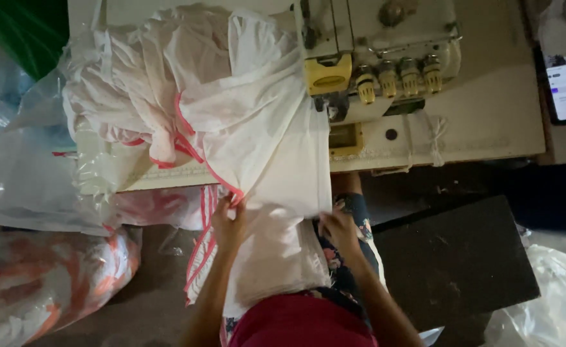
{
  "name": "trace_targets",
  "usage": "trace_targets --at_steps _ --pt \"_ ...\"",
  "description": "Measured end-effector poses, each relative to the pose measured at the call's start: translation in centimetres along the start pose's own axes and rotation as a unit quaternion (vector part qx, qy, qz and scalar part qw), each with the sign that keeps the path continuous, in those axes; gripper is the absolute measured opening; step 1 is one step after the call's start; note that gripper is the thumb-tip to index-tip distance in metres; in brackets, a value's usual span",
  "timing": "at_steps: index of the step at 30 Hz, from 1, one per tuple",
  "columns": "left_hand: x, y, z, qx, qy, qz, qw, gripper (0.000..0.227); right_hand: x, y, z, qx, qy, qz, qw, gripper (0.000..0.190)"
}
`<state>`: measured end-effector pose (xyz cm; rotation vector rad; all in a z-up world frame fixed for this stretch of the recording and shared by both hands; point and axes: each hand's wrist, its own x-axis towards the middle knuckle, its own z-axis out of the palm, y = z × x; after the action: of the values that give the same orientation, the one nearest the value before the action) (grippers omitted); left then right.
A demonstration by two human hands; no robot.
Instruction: Stacking white fabric pieces with pink trim on a sewing table next to an industrial sewing machine
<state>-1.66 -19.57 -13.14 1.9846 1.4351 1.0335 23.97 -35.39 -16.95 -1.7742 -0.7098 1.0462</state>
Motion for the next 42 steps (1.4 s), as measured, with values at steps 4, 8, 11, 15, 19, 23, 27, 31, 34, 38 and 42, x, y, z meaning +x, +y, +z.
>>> trace_targets --at_steps 4,8,11,15,19,23,27,31,34,38,42 --pt "0.7 2.5 -3.6 -0.105 -0.034 -0.135 0.985 0.020 -5.8 -7.6 -1.4 0.242 -0.012 0.055 0.969 0.025" --pt "4.2 3.7 -5.4 -0.162 -0.004 -0.153 0.975 0.030 -4.6 -9.2 -1.7 0.250 -0.002 -0.006 0.968 0.029" --pt "7.2 4.3 -4.9 -0.134 0.005 -0.149 0.980 0.026 -4.0 -13.5 -1.5 0.246 0.043 -0.008 0.968 0.018" --pt "11.2 4.7 -5.2 -0.161 0.018 -0.136 0.977 0.029 -1.0 -16.4 -1.3 0.259 0.045 -0.060 0.963 0.027" --pt "15.8 6.3 -5.0 -0.187 0.038 -0.113 0.975 0.031 2.4 -19.1 -0.9 0.279 0.044 -0.155 0.947 0.017" --pt "19.9 4.6 -4.2 -0.188 0.037 -0.065 0.979 0.033 5.7 -20.7 -0.3 0.268 0.065 -0.145 0.950 0.015" --pt "22.2 6.9 -5.2 -0.190 0.031 -0.057 0.980 0.033 4.2 -22.0 -0.2 0.230 0.079 -0.162 0.956 0.021" --pt "24.0 5.7 -5.3 -0.097 0.091 0.039 0.990 0.033 -0.6 -21.2 -0.8 0.193 0.085 -0.158 0.965 0.021" --pt "25.9 4.3 -5.9 0.089 0.190 0.100 0.973 0.056 -3.5 -14.0 -2.7 -0.067 0.091 -0.266 0.957 0.031" --pt "28.3 0.3 -5.0 0.294 0.175 -0.168 0.925 0.155 -7.5 -11.9 -4.6 -0.139 0.066 -0.023 0.988 0.022" --pt "30.4 -7.1 -1.7 0.352 0.046 -0.311 0.882 0.128 -6.8 -7.6 -5.7 -0.212 0.082 0.032 0.973 0.032"
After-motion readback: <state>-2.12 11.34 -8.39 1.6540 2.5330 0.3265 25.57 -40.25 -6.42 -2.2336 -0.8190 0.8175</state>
